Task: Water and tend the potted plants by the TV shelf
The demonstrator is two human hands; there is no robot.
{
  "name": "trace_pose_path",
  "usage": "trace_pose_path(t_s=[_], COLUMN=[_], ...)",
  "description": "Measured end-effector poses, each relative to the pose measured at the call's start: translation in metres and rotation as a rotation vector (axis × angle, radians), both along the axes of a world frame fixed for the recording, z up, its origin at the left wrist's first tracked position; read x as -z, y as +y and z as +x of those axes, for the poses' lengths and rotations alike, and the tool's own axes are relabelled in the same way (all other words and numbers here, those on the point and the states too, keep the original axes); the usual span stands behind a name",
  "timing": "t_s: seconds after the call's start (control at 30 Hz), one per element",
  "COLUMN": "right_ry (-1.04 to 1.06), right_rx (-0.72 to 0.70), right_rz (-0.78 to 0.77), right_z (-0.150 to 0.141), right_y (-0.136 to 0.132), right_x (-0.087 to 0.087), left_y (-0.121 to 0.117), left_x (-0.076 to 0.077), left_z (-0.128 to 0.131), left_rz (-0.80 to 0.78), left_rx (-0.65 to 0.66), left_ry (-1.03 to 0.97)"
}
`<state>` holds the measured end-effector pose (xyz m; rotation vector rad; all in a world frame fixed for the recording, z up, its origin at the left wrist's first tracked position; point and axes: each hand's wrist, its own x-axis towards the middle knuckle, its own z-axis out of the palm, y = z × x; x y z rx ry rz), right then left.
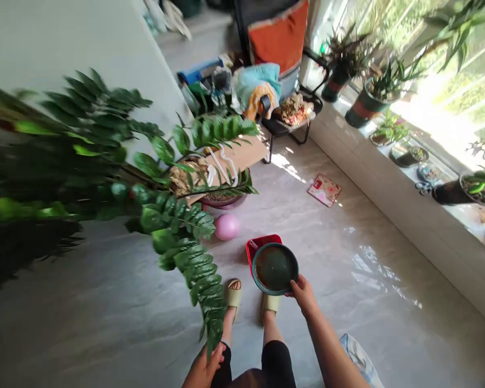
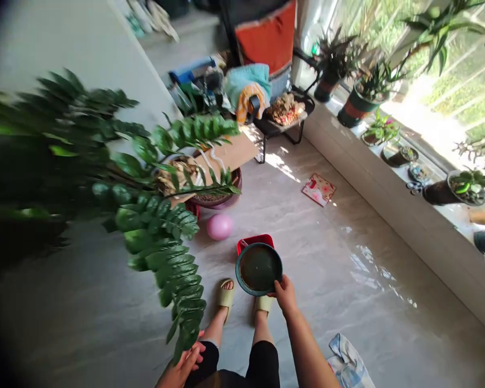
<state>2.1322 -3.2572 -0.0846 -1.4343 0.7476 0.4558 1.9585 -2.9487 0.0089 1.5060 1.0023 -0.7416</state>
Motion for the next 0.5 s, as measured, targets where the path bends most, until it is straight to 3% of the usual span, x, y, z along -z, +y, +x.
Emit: trace_pose_path(t_s=[0.17, 0.33, 0.4, 0.5], right_ry=[-0.112, -0.168, -0.184, -0.242], right_rx=[-0.108, -0.308, -0.386, -0.460], right_rz=[-0.010, 0.021, 0.023, -0.010], right_z=[0.015, 0.044, 0.052, 0.058], right_y=[-0.018, -0.007, 0.006, 0.036], right_x=[-0.111, -0.221, -0.258, -0.298], left_y=[0.004, 0.011, 0.015, 0.029], left_x=[-0.074, -0.146, -0.169, -0.201], left_z=[0.000, -0.014, -0.020, -0.017], left_rz=[0.030, 0.013, 0.011, -0.006], left_rx=[-0.115, -0.282, -0.390, -0.550], left_ry=[-0.120, -0.250, -0.308, -0.426])
